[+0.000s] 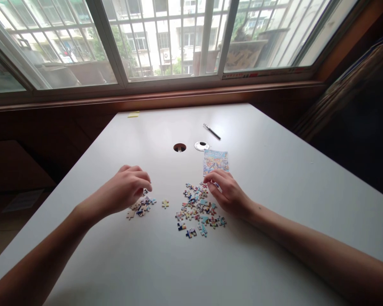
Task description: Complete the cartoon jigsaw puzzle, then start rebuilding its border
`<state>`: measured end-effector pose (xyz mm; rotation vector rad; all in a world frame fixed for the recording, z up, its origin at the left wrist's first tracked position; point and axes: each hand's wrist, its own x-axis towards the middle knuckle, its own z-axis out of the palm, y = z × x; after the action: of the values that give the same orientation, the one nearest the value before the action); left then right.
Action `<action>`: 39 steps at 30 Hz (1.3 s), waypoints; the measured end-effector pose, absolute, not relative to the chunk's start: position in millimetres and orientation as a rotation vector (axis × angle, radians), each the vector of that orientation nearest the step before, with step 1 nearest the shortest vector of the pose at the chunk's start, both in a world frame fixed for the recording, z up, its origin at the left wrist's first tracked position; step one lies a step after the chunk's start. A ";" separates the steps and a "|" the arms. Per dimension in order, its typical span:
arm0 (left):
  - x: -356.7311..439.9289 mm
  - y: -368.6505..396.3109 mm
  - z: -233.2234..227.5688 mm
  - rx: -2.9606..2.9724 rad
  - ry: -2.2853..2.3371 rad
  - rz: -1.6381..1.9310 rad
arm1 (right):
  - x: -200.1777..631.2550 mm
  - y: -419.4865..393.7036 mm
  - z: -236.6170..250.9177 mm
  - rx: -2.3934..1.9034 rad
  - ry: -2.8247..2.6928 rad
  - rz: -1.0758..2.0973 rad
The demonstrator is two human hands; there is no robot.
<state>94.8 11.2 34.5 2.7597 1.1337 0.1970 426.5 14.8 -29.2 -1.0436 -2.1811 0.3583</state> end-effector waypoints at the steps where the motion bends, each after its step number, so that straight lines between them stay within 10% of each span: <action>1: 92.4 12.2 35.0 2.742 1.124 0.141 | 426.5 14.8 -29.0 -1.044 -2.181 0.360; 39: 91.8 13.3 43.3 2.439 1.065 0.122 | 427.3 15.2 -26.7 -1.026 -2.200 0.360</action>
<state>91.8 13.3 43.3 2.4385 1.0652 0.1224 427.3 15.2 -26.7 -1.0258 -2.1997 0.3599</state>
